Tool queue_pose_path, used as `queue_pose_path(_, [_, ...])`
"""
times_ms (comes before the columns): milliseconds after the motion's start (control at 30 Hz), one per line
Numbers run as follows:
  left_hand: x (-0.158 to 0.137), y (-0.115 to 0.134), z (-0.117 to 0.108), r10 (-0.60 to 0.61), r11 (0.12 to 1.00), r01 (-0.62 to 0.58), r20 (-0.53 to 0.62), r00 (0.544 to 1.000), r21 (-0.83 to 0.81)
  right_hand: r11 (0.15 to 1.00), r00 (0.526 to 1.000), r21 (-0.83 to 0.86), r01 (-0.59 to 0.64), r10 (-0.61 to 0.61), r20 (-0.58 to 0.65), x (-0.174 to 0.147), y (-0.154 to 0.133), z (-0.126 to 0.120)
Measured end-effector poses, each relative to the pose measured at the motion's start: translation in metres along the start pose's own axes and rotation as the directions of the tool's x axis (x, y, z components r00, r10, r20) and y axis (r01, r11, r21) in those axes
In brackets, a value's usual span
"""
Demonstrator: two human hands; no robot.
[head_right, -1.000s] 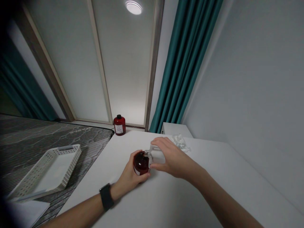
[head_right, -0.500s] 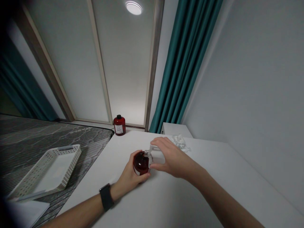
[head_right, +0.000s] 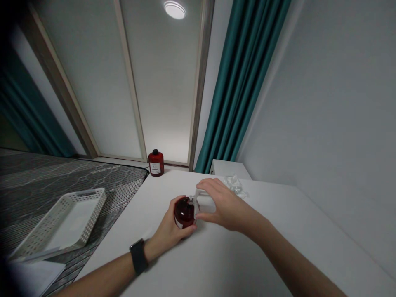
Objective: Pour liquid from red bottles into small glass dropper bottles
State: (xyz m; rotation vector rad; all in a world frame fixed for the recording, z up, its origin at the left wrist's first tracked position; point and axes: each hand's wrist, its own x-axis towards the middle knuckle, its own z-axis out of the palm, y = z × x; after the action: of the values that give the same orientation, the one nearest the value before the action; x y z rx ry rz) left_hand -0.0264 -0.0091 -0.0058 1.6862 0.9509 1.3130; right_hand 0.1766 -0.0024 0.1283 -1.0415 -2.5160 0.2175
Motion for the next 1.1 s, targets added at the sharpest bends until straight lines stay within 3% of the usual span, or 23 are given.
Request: queue_pose_path(1100, [-0.0010, -0.0049, 0.0015, -0.006, 1.000, 0.006, -0.003, 1.000, 0.008, 1.000, 1.000, 0.012, -0.016, 0.016, -0.006, -0.0002, 0.0004, -0.0010])
